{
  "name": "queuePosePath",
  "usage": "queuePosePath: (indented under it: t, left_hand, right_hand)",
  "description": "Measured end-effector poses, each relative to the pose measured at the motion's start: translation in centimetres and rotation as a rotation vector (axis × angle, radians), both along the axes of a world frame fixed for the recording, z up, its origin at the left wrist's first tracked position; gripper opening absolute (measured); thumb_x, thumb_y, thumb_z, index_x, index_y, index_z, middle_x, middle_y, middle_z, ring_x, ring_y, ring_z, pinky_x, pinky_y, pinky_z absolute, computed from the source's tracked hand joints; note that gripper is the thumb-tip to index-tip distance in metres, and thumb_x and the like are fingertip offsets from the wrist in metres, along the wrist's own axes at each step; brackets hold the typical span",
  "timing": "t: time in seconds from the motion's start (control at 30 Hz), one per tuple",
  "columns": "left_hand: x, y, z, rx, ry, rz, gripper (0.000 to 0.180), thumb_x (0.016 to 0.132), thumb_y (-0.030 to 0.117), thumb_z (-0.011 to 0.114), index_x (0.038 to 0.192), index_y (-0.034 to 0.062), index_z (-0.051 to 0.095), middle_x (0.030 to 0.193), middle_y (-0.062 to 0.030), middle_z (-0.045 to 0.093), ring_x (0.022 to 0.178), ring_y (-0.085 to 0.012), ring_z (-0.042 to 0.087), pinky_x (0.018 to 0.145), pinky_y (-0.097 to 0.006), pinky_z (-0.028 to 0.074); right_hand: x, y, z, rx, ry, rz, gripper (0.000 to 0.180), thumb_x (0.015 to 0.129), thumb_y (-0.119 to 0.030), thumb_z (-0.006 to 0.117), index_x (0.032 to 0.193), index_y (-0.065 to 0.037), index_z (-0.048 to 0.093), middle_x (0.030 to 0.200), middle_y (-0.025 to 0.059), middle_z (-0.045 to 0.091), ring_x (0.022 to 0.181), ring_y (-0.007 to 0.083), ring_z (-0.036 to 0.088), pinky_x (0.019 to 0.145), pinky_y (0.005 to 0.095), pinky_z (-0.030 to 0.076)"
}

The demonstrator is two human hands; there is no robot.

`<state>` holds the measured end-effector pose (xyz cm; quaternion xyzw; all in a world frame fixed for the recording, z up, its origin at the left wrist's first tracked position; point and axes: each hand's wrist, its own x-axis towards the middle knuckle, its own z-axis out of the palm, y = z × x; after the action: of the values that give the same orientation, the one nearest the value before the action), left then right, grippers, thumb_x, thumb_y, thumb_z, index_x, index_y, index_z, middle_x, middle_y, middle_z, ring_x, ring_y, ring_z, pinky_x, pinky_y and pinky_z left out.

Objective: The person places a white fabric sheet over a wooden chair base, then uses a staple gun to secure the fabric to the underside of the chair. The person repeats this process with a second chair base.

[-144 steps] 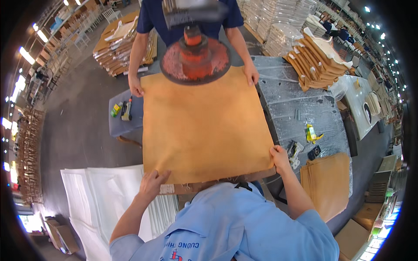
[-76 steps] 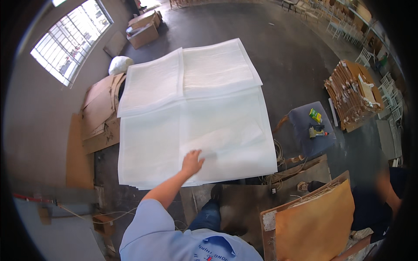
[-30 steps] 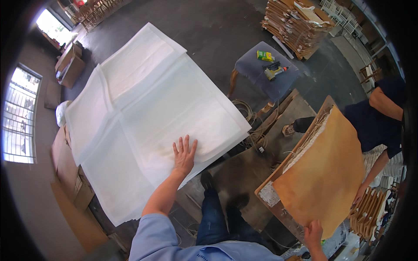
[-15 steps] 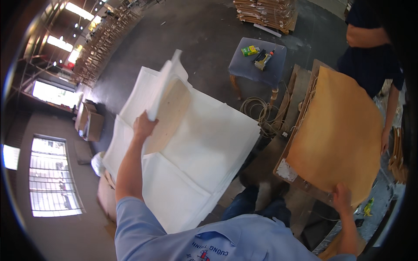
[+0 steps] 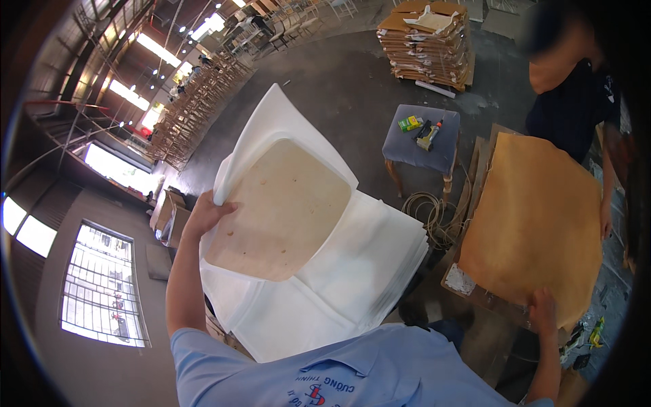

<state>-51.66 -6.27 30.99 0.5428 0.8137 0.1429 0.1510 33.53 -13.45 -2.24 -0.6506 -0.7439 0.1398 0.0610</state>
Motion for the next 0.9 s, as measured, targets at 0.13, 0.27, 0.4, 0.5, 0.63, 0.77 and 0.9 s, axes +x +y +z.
queuePosePath:
  t: [0.13, 0.27, 0.4, 0.5, 0.63, 0.77, 0.9]
  left_hand:
    - [4.2, 0.3, 3.8, -0.032, -0.021, -0.029, 0.046, 0.089, 0.02, 0.091, 0.127, -0.0022, 0.077, 0.106, -0.0096, 0.081, 0.097, -0.0169, 0.075, 0.093, -0.038, 0.059]
    - [6.9, -1.0, 7.2, 0.016, 0.024, -0.075, 0.047, 0.089, 0.02, 0.092, 0.128, 0.0001, 0.077, 0.106, -0.0093, 0.082, 0.096, -0.0158, 0.075, 0.092, -0.037, 0.059]
    - [12.1, -3.6, 11.6, 0.028, 0.226, -0.211, 0.047, 0.086, 0.015, 0.094, 0.128, 0.0032, 0.077, 0.107, -0.0084, 0.083, 0.093, -0.0139, 0.075, 0.091, -0.035, 0.059]
    - [14.4, -7.3, 18.0, 0.092, 0.134, -0.091, 0.039, 0.086, 0.004, 0.091, 0.122, 0.0028, 0.078, 0.097, -0.0036, 0.08, 0.089, -0.0106, 0.073, 0.088, -0.032, 0.058]
    - [10.4, -9.2, 24.9, 0.352, 0.0, -0.217, 0.055, 0.077, 0.018, 0.099, 0.124, 0.0001, 0.076, 0.107, -0.0031, 0.079, 0.1, -0.0149, 0.073, 0.096, -0.033, 0.058]
    - [10.4, -2.8, 24.0, 0.623, -0.203, -0.345, 0.068, 0.077, 0.033, 0.099, 0.13, -0.0011, 0.073, 0.11, -0.0054, 0.079, 0.1, -0.0162, 0.074, 0.095, -0.033, 0.058]
    - [8.4, 1.1, 23.0, 0.271, -0.119, -0.248, 0.071, 0.08, 0.032, 0.094, 0.138, -0.0011, 0.07, 0.116, -0.0067, 0.079, 0.104, -0.018, 0.074, 0.096, -0.035, 0.057]
  right_hand:
    - [0.3, -0.2, 0.5, -0.049, -0.035, -0.011, 0.027, 0.078, 0.0, 0.071, 0.102, -0.002, 0.059, 0.112, 0.027, 0.06, 0.107, 0.0525, 0.062, 0.089, 0.0614, 0.05]
    - [1.2, 0.0, 0.2, -0.008, -0.062, 0.024, 0.021, 0.08, -0.004, 0.073, 0.1, -0.002, 0.066, 0.103, 0.0259, 0.065, 0.103, 0.0515, 0.065, 0.087, 0.0616, 0.052]
    - [-1.6, 6.8, 5.3, -0.191, 0.073, -0.073, 0.028, 0.088, -0.01, 0.075, 0.114, -0.001, 0.075, 0.094, 0.0233, 0.074, 0.094, 0.0408, 0.072, 0.083, 0.0521, 0.056]
    - [-12.9, 17.8, 12.8, -0.033, 0.74, -0.027, 0.034, 0.107, -0.024, 0.072, 0.132, -0.002, 0.074, 0.111, 0.0102, 0.08, 0.108, 0.0199, 0.073, 0.094, 0.0396, 0.057]
    - [-25.5, 30.6, 13.6, -0.279, 1.277, 0.37, 0.055, 0.114, -0.043, 0.061, 0.156, -0.008, 0.058, 0.159, 0.0105, 0.06, 0.145, 0.0249, 0.057, 0.119, 0.0416, 0.046]
    - [-30.5, 29.6, 9.4, -0.736, 1.459, 0.451, 0.061, 0.107, -0.04, 0.065, 0.158, -0.007, 0.057, 0.153, 0.0111, 0.064, 0.139, 0.0255, 0.062, 0.116, 0.0437, 0.049]
    - [-30.5, 20.4, 5.8, -1.011, 1.658, 0.414, 0.067, 0.099, -0.029, 0.072, 0.159, -0.004, 0.055, 0.147, 0.0134, 0.068, 0.136, 0.0264, 0.064, 0.115, 0.0433, 0.051]
